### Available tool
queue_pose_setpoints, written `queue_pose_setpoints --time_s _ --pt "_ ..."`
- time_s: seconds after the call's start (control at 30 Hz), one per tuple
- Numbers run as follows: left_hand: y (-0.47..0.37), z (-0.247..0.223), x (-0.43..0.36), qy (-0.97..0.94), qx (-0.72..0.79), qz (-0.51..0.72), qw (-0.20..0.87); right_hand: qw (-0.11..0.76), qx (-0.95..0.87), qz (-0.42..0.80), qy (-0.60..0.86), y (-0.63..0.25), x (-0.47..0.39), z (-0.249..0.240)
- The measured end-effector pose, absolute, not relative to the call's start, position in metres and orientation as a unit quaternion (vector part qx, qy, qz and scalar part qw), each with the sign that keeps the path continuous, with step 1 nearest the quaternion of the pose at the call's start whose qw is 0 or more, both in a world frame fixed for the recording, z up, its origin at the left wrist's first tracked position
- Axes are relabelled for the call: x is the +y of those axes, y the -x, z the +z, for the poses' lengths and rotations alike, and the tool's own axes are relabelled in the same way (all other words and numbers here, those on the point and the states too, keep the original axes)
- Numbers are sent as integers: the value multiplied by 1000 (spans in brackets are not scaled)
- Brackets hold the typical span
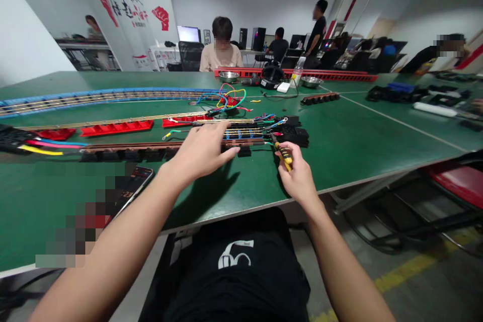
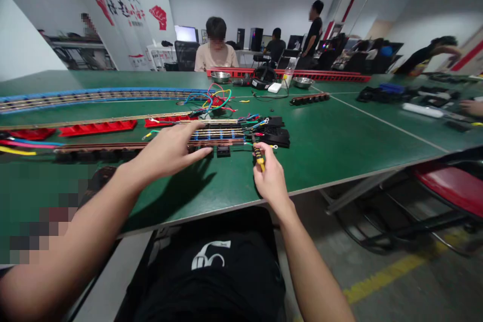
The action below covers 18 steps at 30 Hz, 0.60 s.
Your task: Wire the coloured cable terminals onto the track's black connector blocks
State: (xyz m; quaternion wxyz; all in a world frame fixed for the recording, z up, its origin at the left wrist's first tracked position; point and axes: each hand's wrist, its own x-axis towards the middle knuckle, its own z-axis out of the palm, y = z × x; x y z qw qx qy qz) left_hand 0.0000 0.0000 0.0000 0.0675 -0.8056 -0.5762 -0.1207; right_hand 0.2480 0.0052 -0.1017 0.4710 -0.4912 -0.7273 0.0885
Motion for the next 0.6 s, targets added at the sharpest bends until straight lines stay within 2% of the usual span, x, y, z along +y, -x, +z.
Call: queue_pose_setpoints --time_s 0.2,0.4,0.6 --pt "-21 -35 69 801 -587 -93 73 392 -795 23 463 -247 4 -104" --pt "-26 -65 70 794 -594 -110 73 306 -817 -53 486 -245 3 -105" --pt "-31 -72 69 783 -603 -124 85 266 -817 -115 499 -243 1 -102"
